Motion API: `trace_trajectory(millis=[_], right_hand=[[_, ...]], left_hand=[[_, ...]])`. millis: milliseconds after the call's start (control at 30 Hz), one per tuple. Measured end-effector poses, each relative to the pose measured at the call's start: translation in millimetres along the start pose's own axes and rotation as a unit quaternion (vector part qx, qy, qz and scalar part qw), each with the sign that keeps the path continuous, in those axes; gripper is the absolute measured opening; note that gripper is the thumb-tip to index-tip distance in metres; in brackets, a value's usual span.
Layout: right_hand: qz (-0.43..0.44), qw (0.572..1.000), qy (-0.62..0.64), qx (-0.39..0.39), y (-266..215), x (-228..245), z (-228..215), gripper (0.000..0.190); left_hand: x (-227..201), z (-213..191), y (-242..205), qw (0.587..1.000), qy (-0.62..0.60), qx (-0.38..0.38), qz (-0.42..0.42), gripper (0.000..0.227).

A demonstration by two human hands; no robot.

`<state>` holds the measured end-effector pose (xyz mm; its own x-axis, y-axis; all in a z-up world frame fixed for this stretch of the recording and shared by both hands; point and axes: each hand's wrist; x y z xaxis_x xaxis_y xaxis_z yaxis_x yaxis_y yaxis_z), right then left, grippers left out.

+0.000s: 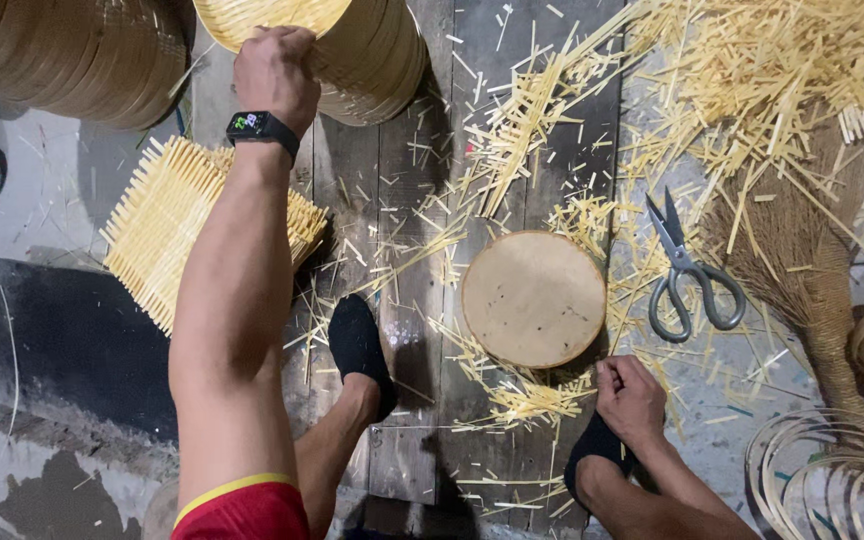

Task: The person repeatedly places a circular bamboo frame over a square woven bamboo mat, trims the excess mat material with shears, and sets the trimmed circular piece aside. The person handles bamboo mats, frames, and shears throughout the process.

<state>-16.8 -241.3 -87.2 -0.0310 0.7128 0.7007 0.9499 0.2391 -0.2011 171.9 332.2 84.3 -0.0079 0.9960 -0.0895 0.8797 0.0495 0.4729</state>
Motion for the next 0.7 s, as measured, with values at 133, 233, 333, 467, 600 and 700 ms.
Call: trace_trajectory(millis=[133, 233, 333, 467, 600, 700], right_hand=[[0.005, 1.0, 0.019, -0.003, -2, -1, 0, 0.011], [0.01, 1.0, 0.011, -0.002, -2, -1, 1, 0.012], [0.014, 1.0, 0.011, -0.003, -3, -5, 5, 0.012], [0.016, 1.0, 0.009, -0.007, -4, -17, 10, 0.013], [-0.016, 1.0, 0.001, -0.01, -5, -27, 14, 0.015], [-0.026, 0.999, -0.022, -0.01, -4, -32, 16, 0.016]], left_hand=[[3, 4, 1, 0.996, 0.033, 0.068, -0.051, 0.018], [-3, 1, -7, 0.997, 0.055, 0.033, -0.04, 0.033], [-9, -15, -43, 0.992, 0.124, -0.012, -0.008, 0.063], [5, -64, -140, 0.957, 0.076, 0.187, -0.209, 0.09], [37, -95, -253, 0.799, 0.148, 0.422, -0.401, 0.106], [57, -98, -311, 0.889, 0.178, 0.292, -0.304, 0.02]])
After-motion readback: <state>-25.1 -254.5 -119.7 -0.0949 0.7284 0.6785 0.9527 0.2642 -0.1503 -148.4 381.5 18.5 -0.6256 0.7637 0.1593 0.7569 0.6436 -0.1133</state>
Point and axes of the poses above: each hand's wrist, its own y-axis towards the middle knuckle, its own z-axis out of the palm, x = y × z
